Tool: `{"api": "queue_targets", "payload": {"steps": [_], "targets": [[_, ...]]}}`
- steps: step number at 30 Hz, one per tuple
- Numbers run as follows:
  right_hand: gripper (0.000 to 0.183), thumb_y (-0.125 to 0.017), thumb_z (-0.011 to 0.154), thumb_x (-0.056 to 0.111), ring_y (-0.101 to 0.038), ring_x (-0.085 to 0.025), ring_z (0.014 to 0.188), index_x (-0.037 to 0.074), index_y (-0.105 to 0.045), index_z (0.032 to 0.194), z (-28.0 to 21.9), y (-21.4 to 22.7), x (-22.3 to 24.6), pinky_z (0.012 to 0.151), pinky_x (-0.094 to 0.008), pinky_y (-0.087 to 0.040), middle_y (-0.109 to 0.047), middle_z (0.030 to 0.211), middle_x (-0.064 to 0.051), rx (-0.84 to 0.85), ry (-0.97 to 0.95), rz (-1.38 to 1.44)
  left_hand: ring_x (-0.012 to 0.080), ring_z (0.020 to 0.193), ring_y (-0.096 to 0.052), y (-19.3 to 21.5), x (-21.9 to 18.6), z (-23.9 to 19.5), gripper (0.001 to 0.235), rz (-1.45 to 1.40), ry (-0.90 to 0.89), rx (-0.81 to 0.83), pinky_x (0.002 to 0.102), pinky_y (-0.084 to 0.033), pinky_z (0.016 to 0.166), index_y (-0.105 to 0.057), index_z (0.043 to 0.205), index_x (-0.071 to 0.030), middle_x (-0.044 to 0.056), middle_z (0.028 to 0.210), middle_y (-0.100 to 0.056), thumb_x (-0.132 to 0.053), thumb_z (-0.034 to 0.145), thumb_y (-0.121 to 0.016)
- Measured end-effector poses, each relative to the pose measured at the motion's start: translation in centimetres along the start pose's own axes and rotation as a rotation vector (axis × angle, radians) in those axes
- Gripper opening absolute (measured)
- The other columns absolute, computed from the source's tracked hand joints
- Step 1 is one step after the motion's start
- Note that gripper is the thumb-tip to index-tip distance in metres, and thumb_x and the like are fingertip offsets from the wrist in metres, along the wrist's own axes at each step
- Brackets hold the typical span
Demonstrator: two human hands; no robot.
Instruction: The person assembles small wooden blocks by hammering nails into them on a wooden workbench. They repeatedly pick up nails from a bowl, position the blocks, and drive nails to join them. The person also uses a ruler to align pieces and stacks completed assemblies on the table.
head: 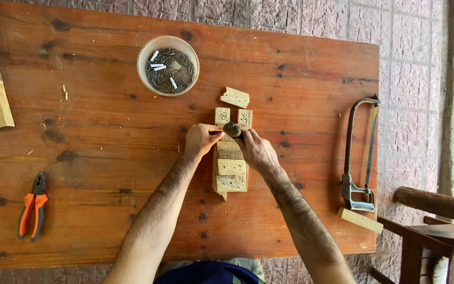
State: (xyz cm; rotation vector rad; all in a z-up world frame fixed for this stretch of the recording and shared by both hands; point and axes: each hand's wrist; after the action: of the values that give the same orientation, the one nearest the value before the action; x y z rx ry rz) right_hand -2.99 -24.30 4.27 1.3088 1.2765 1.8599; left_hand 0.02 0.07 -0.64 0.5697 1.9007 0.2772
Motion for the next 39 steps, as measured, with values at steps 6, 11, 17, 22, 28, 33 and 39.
{"api": "queue_targets", "payload": {"steps": [6,11,17,22,28,33,39], "targets": [[0.032,-0.058,0.122,0.045,-0.077,-0.054,0.077,0.013,-0.063,0.119,-0.6,-0.4,-0.6,0.061,-0.066,-0.065,-0.065,0.099,-0.014,0.027,-0.116,0.126,0.0400,0.112,-0.085,0.9,-1.1,-1.1,0.028,-0.036,-0.022,-0.017,0.044,-0.066,0.098,-0.094,0.122,-0.027,0.009,0.116,-0.090,-0.040,0.100,-0.083],[0.038,-0.057,0.124,0.045,-0.077,-0.057,0.088,0.010,-0.059,0.110,-1.3,0.9,-0.8,0.063,-0.063,-0.060,-0.064,0.096,-0.019,0.006,-0.241,0.317,0.0297,0.096,-0.085,0.1,0.7,-0.2,0.026,-0.040,-0.130,-0.039,0.039,-0.065,0.079,-0.095,0.120,-0.029,0.008,0.110,-0.090,-0.042,0.099,-0.085],[0.045,-0.045,0.128,0.044,-0.073,-0.055,0.080,0.009,-0.058,0.103,-1.9,2.6,-0.7,0.067,-0.061,-0.058,-0.067,0.084,-0.022,0.035,-0.293,0.399,0.0168,0.083,-0.070,-0.1,1.6,-0.3,0.036,-0.158,-0.268,-0.015,0.031,-0.063,0.071,-0.088,0.139,-0.019,0.009,0.101,-0.081,-0.033,0.106,-0.088],[0.041,-0.064,0.121,0.044,-0.074,-0.042,0.072,0.010,-0.057,0.098,-2.5,2.3,-1.1,0.064,-0.049,-0.057,-0.066,0.077,-0.021,0.039,-0.280,0.469,0.0367,0.132,-0.065,0.6,1.4,-0.9,0.056,-0.074,-0.342,-0.111,0.047,-0.061,0.108,-0.076,0.155,-0.013,0.021,0.142,-0.066,-0.042,0.108,-0.082],[0.039,-0.061,0.123,0.040,-0.077,-0.047,0.073,0.006,-0.058,0.103,-0.6,5.4,2.0,0.062,-0.054,-0.058,-0.075,0.078,-0.021,0.045,-0.298,0.422,0.0414,0.143,-0.062,-1.2,2.4,-0.6,0.046,0.092,-0.405,-0.140,0.051,-0.059,0.117,-0.082,0.145,-0.024,0.016,0.152,-0.060,-0.041,0.103,-0.089],[0.039,-0.061,0.123,0.040,-0.077,-0.051,0.073,0.006,-0.055,0.105,0.0,5.0,2.5,0.061,-0.057,-0.057,-0.070,0.078,-0.027,0.046,-0.246,0.317,0.0463,0.150,-0.056,-0.4,1.4,-1.3,0.045,0.057,-0.356,-0.115,0.057,-0.053,0.124,-0.082,0.146,-0.025,0.019,0.158,-0.057,-0.035,0.103,-0.091],[0.040,-0.070,0.117,0.044,-0.079,-0.049,0.071,0.009,-0.055,0.105,0.5,2.5,2.0,0.058,-0.056,-0.059,-0.072,0.077,-0.025,0.038,-0.179,0.264,0.0457,0.156,-0.053,-1.1,2.6,-0.6,0.051,0.057,-0.280,-0.075,0.057,-0.050,0.128,-0.079,0.151,-0.034,0.017,0.163,-0.056,-0.044,0.102,-0.090]]}}
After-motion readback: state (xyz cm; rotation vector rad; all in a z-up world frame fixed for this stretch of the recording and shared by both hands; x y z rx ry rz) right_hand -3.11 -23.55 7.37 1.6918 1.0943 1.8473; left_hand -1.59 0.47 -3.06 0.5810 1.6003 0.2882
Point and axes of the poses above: each hand's wrist, its own z-axis towards the middle knuckle, its own y-axis out of the back of the hand, x = y × z
